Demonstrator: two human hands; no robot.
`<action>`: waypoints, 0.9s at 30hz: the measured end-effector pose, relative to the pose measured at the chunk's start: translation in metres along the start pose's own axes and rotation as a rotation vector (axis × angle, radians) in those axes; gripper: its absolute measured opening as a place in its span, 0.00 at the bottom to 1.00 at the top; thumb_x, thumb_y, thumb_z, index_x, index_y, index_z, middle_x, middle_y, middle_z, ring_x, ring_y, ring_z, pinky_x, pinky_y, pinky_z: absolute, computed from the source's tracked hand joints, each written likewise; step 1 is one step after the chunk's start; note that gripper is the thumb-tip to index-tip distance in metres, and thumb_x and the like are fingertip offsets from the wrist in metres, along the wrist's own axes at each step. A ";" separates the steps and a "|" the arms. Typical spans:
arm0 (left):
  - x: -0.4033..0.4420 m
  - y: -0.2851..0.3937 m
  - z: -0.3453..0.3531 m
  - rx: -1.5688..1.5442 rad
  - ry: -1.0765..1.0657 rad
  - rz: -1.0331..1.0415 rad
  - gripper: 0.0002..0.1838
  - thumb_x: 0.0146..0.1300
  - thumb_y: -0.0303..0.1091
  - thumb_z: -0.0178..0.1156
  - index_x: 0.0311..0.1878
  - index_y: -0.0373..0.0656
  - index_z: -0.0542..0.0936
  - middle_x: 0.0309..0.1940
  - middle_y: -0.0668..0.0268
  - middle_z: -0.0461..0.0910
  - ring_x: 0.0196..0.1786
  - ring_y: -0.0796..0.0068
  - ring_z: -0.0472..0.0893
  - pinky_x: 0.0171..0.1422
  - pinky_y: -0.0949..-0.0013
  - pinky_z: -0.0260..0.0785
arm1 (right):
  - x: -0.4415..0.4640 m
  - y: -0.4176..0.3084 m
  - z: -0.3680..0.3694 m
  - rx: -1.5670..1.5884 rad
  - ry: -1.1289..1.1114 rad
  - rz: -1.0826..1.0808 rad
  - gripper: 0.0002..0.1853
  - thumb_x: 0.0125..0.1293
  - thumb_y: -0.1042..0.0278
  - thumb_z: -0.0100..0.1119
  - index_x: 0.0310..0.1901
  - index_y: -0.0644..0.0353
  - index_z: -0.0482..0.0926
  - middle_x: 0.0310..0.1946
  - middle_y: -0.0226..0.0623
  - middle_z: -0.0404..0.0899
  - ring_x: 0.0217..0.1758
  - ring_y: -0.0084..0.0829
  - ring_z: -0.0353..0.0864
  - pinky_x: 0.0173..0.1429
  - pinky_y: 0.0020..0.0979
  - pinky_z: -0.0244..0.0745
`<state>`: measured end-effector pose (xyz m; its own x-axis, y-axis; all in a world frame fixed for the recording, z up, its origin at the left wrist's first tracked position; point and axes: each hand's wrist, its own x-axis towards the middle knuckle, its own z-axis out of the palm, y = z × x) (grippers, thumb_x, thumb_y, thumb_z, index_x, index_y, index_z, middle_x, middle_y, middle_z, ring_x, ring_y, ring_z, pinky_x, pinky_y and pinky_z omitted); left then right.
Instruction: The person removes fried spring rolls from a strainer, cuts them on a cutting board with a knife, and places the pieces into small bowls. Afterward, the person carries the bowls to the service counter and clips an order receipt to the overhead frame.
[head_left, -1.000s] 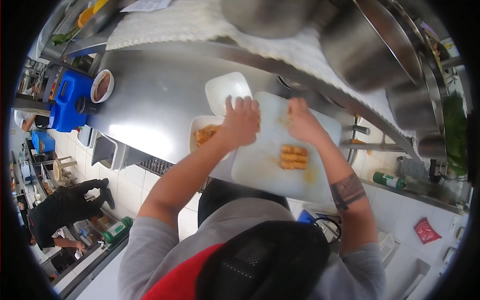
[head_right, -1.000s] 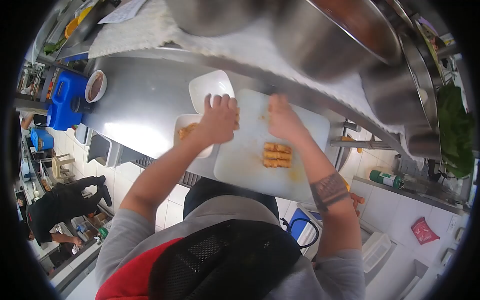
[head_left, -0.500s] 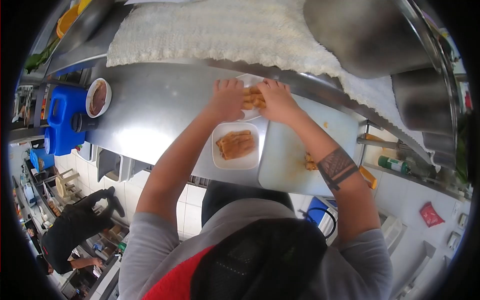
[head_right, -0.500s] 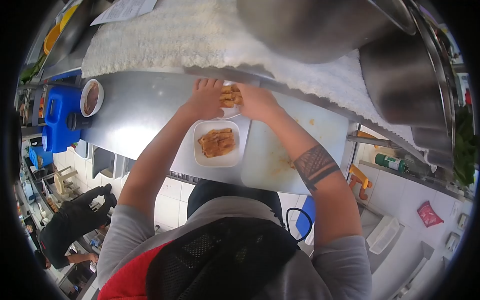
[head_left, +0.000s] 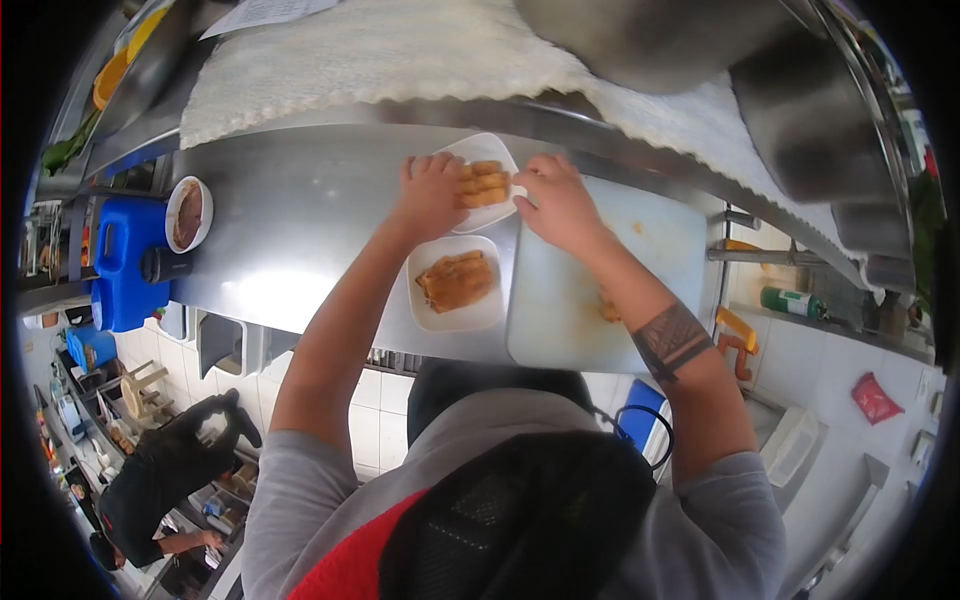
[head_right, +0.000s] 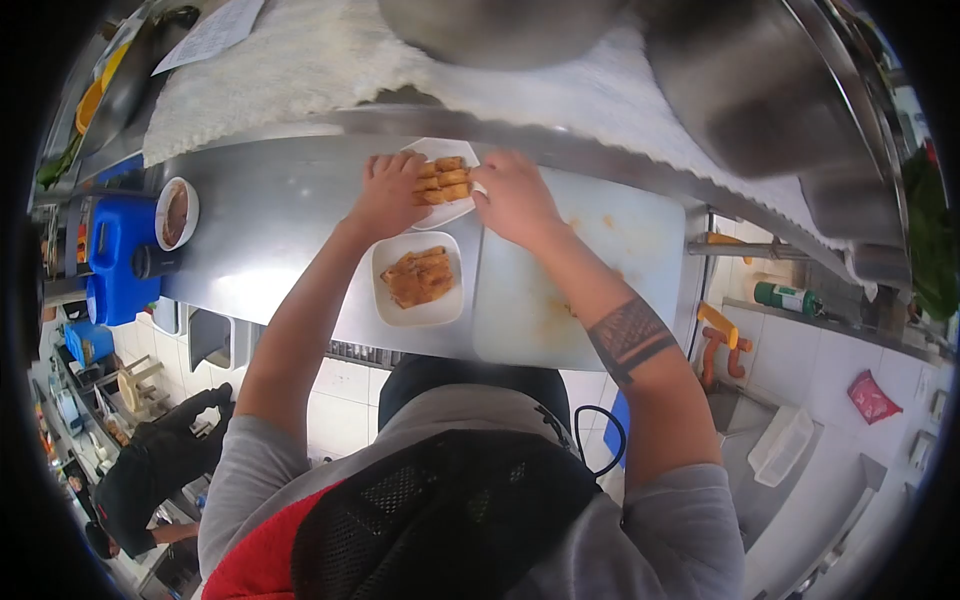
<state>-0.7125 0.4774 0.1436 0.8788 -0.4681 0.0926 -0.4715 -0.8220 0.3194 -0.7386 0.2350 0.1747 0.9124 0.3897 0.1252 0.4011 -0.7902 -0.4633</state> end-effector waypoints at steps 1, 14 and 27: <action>-0.001 0.004 0.001 -0.009 -0.005 0.014 0.31 0.56 0.42 0.73 0.62 0.43 0.76 0.64 0.58 0.74 0.69 0.53 0.69 0.80 0.40 0.49 | -0.015 0.008 -0.011 -0.016 0.070 0.023 0.13 0.61 0.71 0.69 0.48 0.57 0.85 0.51 0.40 0.78 0.59 0.47 0.74 0.63 0.43 0.73; -0.065 0.245 0.044 -0.424 -0.104 0.254 0.24 0.52 0.29 0.68 0.55 0.40 0.81 0.53 0.55 0.78 0.58 0.51 0.76 0.68 0.51 0.68 | -0.258 0.071 -0.090 0.183 -0.084 0.309 0.21 0.58 0.71 0.69 0.55 0.57 0.81 0.55 0.46 0.74 0.60 0.49 0.76 0.61 0.42 0.77; -0.089 0.297 0.081 -0.256 -0.105 0.045 0.31 0.48 0.27 0.65 0.60 0.36 0.73 0.57 0.52 0.73 0.61 0.48 0.71 0.69 0.50 0.65 | -0.275 0.066 -0.078 0.184 -0.200 0.280 0.27 0.52 0.72 0.70 0.55 0.60 0.72 0.56 0.49 0.70 0.63 0.53 0.73 0.62 0.48 0.77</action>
<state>-0.9368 0.2486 0.1539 0.8385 -0.5445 0.0182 -0.4646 -0.6972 0.5460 -0.9567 0.0389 0.1784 0.9432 0.2697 -0.1938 0.1006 -0.7882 -0.6072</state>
